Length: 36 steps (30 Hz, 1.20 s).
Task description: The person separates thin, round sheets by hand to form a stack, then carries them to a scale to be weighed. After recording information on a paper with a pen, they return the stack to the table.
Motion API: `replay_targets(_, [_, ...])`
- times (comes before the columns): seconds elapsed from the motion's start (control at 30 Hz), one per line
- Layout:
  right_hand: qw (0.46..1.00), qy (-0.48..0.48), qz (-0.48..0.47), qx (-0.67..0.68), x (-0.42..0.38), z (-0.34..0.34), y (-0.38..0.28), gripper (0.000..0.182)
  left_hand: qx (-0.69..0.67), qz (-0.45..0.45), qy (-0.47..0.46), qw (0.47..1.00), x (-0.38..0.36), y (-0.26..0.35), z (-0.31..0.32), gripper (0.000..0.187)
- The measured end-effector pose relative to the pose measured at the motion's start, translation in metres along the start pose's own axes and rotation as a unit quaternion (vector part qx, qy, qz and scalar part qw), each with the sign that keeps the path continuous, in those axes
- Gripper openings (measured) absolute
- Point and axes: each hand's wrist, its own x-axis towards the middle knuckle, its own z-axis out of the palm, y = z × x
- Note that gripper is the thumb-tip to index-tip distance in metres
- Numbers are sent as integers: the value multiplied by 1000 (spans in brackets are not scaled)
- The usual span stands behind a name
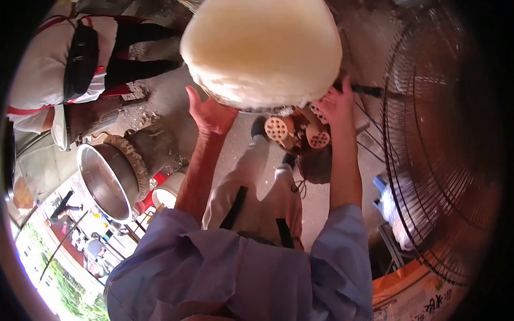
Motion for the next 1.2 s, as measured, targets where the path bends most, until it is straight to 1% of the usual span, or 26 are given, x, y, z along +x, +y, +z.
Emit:
replay_targets(0.03, [999,6,-16,50,5,9,1,72,9,0,-5,1000,1,4,-4,105])
replay_targets(0.07, [996,-25,-34,73,35,-17,-3,71,-32,-7,-17,999,4,9,-10,95])
replay_targets(0.1, [997,-28,-46,56,31,-12,-4,73,-29,-12,-33,999,7,13,-14,91])
replay_targets(0.17, [995,2,-36,94,7,13,-4,74,-1,-36,-19,999,2,23,-13,91])
replay_targets(0.27, [996,-37,-66,51,39,-12,-17,74,94,-10,18,995,13,37,-20,104])
replay_targets(0.3, [995,-23,-53,75,15,22,-13,68,73,-5,21,997,17,39,-25,104])
replay_targets(0.37, [992,-101,-61,53,21,26,-17,68,39,19,28,999,31,47,-37,104])
replay_targets(0.43, [992,-122,-39,12,9,42,-17,65,5,-15,22,1000,44,57,-55,103])
replay_targets(0.47, [988,-152,-22,6,14,40,-19,64,6,-26,-5,1000,47,64,-52,102])
replay_targets(0.53, [979,-202,6,-4,21,33,-26,62,35,-50,-17,998,54,77,-38,100])
replay_targets(0.57, [982,-185,-16,-38,21,30,-25,61,50,-65,-23,996,57,82,-34,99])
replay_targets(0.6, [982,-168,-40,-73,19,31,-23,60,74,-73,-15,995,58,87,-35,93])
replay_targets(0.63, [981,-151,-65,-106,18,34,-24,59,111,-47,-25,992,61,88,-34,92])
replay_targets(0.67, [978,-122,-93,-139,16,35,-20,54,148,-21,-35,988,63,90,-33,90])
replay_targets(0.7, [980,-104,-90,-141,16,34,-19,51,185,3,-43,982,64,91,-34,88])
replay_targets(0.8, [986,-62,-81,-133,25,23,-16,47,168,-19,-18,985,72,105,-40,79])
replay_targets(0.87, [985,-62,-77,-140,30,19,-18,48,123,-67,-8,990,94,115,-45,78])
replay_targets(0.9, [985,-63,-77,-144,30,20,-18,49,100,-91,-5,991,102,121,-38,77])
replay_targets(1.0, [983,-19,-80,-166,26,25,-17,50,187,-99,-1,977,113,130,-15,75])
replay_targets(1.1, [979,-45,-114,-165,21,26,-16,52,190,-106,-36,975,113,133,-18,72])
replay_targets(1.2, [980,-80,-106,-146,-15,61,-5,55,203,-64,-39,976,94,133,-17,69])
